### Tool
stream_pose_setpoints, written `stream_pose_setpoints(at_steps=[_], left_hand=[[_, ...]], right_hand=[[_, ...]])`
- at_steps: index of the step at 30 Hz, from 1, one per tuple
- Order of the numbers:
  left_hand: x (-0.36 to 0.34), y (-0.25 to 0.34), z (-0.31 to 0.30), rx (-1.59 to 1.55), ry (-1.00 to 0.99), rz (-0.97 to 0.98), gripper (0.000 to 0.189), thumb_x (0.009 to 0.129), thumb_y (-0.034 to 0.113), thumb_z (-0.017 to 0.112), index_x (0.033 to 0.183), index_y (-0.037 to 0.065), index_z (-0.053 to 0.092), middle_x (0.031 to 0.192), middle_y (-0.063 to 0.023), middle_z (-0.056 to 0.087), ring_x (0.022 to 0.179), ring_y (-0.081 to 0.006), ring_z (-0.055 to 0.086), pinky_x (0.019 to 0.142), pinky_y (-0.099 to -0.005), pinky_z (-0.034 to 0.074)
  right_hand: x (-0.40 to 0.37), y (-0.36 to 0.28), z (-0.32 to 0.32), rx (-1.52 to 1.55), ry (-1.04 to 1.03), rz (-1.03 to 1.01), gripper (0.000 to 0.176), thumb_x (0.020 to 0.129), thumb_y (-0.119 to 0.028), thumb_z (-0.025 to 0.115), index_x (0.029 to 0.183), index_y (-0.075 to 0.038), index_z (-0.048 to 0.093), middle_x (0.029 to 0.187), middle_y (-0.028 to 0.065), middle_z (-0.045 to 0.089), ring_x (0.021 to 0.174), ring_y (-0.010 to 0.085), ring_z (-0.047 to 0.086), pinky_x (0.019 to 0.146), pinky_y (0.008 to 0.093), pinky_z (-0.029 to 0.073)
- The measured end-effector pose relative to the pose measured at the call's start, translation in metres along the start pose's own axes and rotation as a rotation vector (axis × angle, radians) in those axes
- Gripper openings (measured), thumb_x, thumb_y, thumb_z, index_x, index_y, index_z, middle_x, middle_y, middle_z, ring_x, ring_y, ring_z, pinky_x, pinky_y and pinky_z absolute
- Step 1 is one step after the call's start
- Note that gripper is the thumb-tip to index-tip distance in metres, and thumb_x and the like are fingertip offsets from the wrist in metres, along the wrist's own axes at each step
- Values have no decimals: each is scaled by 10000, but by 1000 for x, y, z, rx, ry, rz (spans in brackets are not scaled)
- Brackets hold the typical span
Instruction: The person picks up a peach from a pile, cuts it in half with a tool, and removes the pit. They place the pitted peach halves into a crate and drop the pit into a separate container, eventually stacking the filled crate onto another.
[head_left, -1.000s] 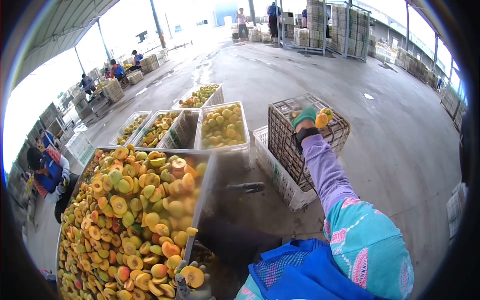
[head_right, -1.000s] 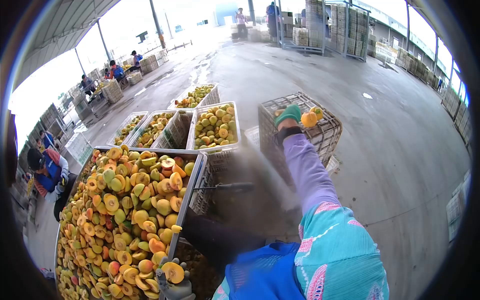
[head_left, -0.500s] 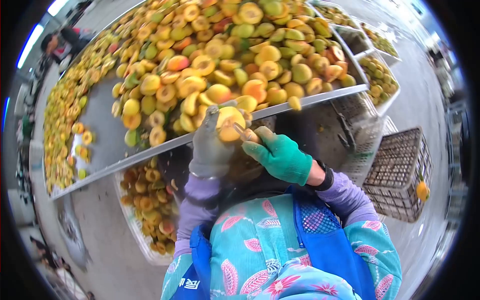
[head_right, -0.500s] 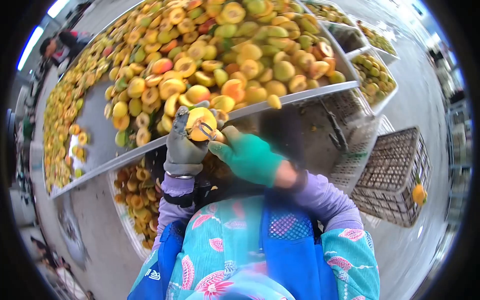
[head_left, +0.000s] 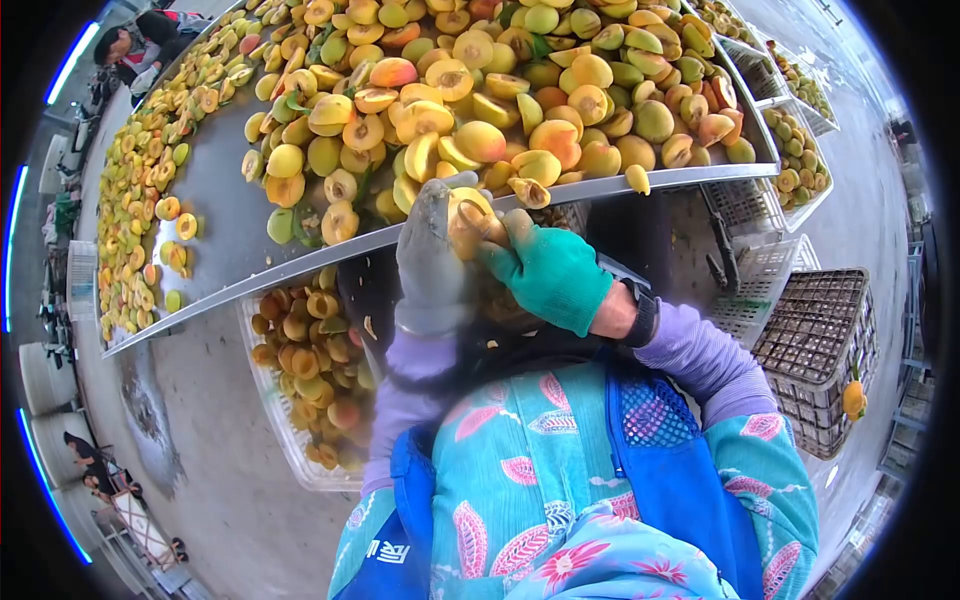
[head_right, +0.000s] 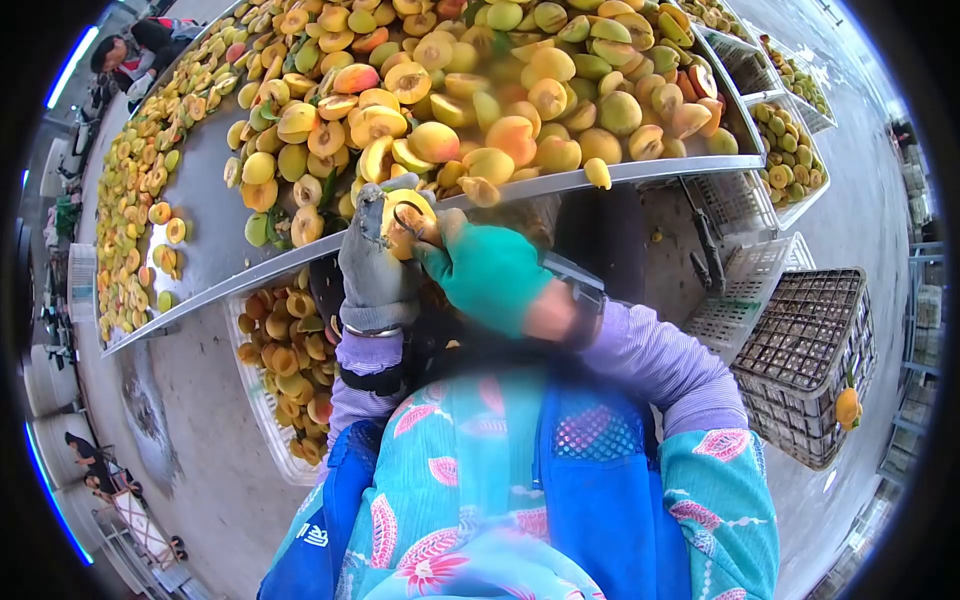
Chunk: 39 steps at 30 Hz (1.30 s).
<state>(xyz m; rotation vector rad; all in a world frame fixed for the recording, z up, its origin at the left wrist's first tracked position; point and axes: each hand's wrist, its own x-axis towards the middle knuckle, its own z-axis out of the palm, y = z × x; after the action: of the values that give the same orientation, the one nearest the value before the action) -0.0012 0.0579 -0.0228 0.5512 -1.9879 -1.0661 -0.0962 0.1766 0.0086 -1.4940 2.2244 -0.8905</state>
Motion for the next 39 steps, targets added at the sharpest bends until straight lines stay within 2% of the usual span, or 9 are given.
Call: stream_pose_setpoints(at_steps=[6, 10, 13, 17, 18, 20, 24, 35, 39], left_hand=[[8, 0, -9, 41, -102, -23, 244, 886, 86, 578, 1121, 26, 606, 940, -94, 687, 864, -179, 671, 774, -291, 534], [18, 2, 0, -640, 4, -665, 228, 959, 180, 518, 1062, 20, 644, 917, -91, 667, 832, -186, 663, 738, -295, 539], [16, -4, 16, -497, 145, -388, 282, 989, 229, 490, 1048, 5, 650, 918, -88, 650, 830, -191, 659, 730, -293, 542], [17, -4, -3, -687, -69, -681, 291, 973, 232, 533, 1067, -26, 629, 960, -102, 656, 845, -200, 659, 730, -298, 552], [23, -8, -20, -162, -365, -106, 320, 964, 259, 551, 1062, -37, 622, 924, -133, 663, 805, -215, 665, 708, -299, 552], [27, 1, -12, -422, -162, -502, 333, 962, 276, 551, 1050, -38, 622, 880, -145, 662, 760, -225, 667, 666, -301, 555], [35, 13, -4, -681, -22, -804, 284, 933, 242, 602, 954, -35, 658, 753, -118, 654, 587, -178, 623, 529, -277, 514], [13, 38, -33, -1125, 94, -930, 360, 901, 378, 588, 1025, 39, 585, 827, -114, 628, 718, -232, 630, 642, -354, 542], [-52, -2, -146, -107, 121, -773, 395, 828, 274, 651, 1124, 20, 585, 1001, -130, 637, 869, -274, 627, 809, -358, 499]], right_hand=[[4, 8, 6, -11, -45, -87, 328, 946, -327, 561, 914, -14, 471, 615, 185, 581, 556, 380, 590, 493, 477, 444], [3, 6, 16, 153, -57, 17, 336, 947, -327, 561, 931, -7, 457, 607, 196, 570, 551, 393, 582, 492, 483, 441], [3, 10, 39, 250, 114, -13, 342, 949, -325, 557, 943, 0, 451, 624, 211, 573, 568, 409, 583, 499, 488, 438], [3, 4, 39, 408, -40, 145, 329, 954, -336, 542, 964, -18, 458, 650, 225, 575, 588, 427, 579, 509, 492, 435], [-1, 4, 47, 401, -7, 117, 323, 955, -338, 540, 968, -25, 462, 653, 229, 573, 592, 431, 576, 512, 495, 435], [-3, 1, 63, 451, 77, 116, 329, 953, -373, 546, 978, -52, 482, 611, 172, 558, 538, 360, 577, 474, 443, 439], [9, -24, 33, 1385, -249, 609, 303, 969, -381, 531, 940, -80, 506, 625, 8, 497, 467, 105, 461, 381, 260, 347], [1, -19, 6, 2087, -976, 499, 329, 1023, -424, 391, 865, -158, 505, 531, -51, 372, 391, 92, 333, 409, 232, 296], [-10, 28, 14, 1740, -855, 794, 358, 975, -490, 467, 885, -144, 488, 546, -34, 415, 425, 87, 422, 382, 234, 322]])
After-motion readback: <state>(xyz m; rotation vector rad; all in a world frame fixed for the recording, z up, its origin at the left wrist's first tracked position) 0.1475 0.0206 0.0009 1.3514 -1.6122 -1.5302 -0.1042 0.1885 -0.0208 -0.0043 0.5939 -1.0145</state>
